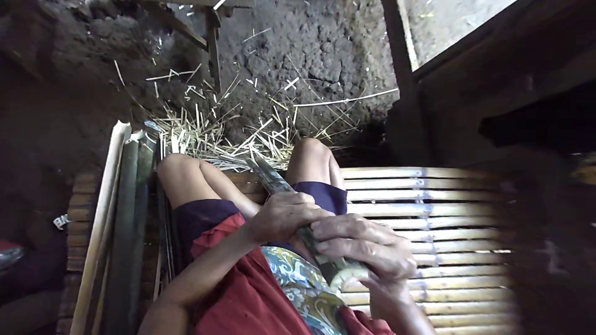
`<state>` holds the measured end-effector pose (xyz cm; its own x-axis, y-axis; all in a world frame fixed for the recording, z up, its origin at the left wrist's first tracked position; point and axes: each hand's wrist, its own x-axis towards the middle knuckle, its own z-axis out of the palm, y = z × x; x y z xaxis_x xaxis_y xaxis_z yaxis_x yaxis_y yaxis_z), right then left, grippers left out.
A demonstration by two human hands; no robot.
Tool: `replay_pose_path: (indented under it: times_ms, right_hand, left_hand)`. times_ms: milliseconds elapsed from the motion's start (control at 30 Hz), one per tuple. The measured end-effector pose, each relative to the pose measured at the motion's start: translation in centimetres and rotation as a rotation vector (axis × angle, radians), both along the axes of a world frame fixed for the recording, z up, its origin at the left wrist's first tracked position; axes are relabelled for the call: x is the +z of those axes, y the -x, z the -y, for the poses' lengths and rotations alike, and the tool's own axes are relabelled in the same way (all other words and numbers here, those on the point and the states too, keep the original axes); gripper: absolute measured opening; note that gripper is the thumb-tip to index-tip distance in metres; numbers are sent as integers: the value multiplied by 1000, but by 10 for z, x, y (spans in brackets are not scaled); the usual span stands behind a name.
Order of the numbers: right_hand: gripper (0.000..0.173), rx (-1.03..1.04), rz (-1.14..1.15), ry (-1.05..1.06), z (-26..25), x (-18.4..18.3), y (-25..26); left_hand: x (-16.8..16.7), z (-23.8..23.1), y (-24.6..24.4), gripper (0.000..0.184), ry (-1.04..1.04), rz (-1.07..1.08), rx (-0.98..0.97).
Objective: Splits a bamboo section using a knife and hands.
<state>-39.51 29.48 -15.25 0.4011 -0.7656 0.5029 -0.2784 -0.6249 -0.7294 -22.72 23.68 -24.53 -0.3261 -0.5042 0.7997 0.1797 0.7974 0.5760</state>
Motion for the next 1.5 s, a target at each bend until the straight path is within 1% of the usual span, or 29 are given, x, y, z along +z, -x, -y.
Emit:
replay_pose_path:
  times_ms: [33, 67, 167, 267, 333, 433, 467, 533, 600, 733, 833, 933, 1033, 1300, 1367, 1433, 1467, 1500]
  right_hand:
    - [33, 5, 3, -1, -2, 2, 1]
    - [33, 4, 6, -10, -4, 4, 2]
    - [33, -30, -11, -13, -11, 6, 5]
    - [37, -55, -102, 8, -16, 10, 4]
    - [40, -79, -166, 17, -18, 12, 2]
    - [39, -73, -194, 24, -20, 13, -2]
    - [39, -53, -196, 22, -22, 13, -4]
    - [38, -27, -210, 26, -23, 12, -8]
    - [39, -28, -198, 15, -24, 11, -11]
    - [38, -43, -183, -6, -22, 9, -13]
    - [34, -47, -159, -1, -19, 5, -14]
    - [28, -36, -134, -18, -15, 4, -12]
    - [33, -38, -111, -35, -12, 1, -9]
    - [38, -18, -52, -40, -2, -9, -6]
    - [36, -78, -14, -70, -2, -14, 2]
    - [30, -301, 42, -110, 0, -23, 30]
    - [30, -391, 59, -98, 8, -26, 45]
    - [32, -397, 65, -82, 15, -25, 53]
  left_hand:
    - [-2, -3, 4, 29, 14, -42, 33]
    - [-2, -5, 8, 29, 24, -67, 53]
    - [-2, -3, 15, 36, 64, -82, 47]
    - [-2, -1, 17, 32, 73, -65, 14]
    - [-1, -4, 14, 32, 35, -46, 4]
    - [3, -16, 4, 46, -82, -23, -18]
    - [3, -21, -1, 47, -111, -21, -18]
    - [1, -29, -8, 44, -152, -56, -18]
    - [0, -35, -12, 42, -166, -96, 11]
    - [1, -38, -19, 43, -156, -94, 108]
    - [4, -38, -21, 40, -163, -101, 131]
    - [6, -36, -23, 46, -169, -71, 136]
    - [5, -34, -22, 51, -164, -60, 154]
    - [7, -32, -24, 51, -174, -27, 183]
    - [10, -33, -30, 49, -196, -42, 186]
    - [16, -39, -55, 43, -277, -96, 201]
    - [17, -39, -66, 42, -290, -125, 229]
    - [15, -39, -72, 43, -288, -126, 244]
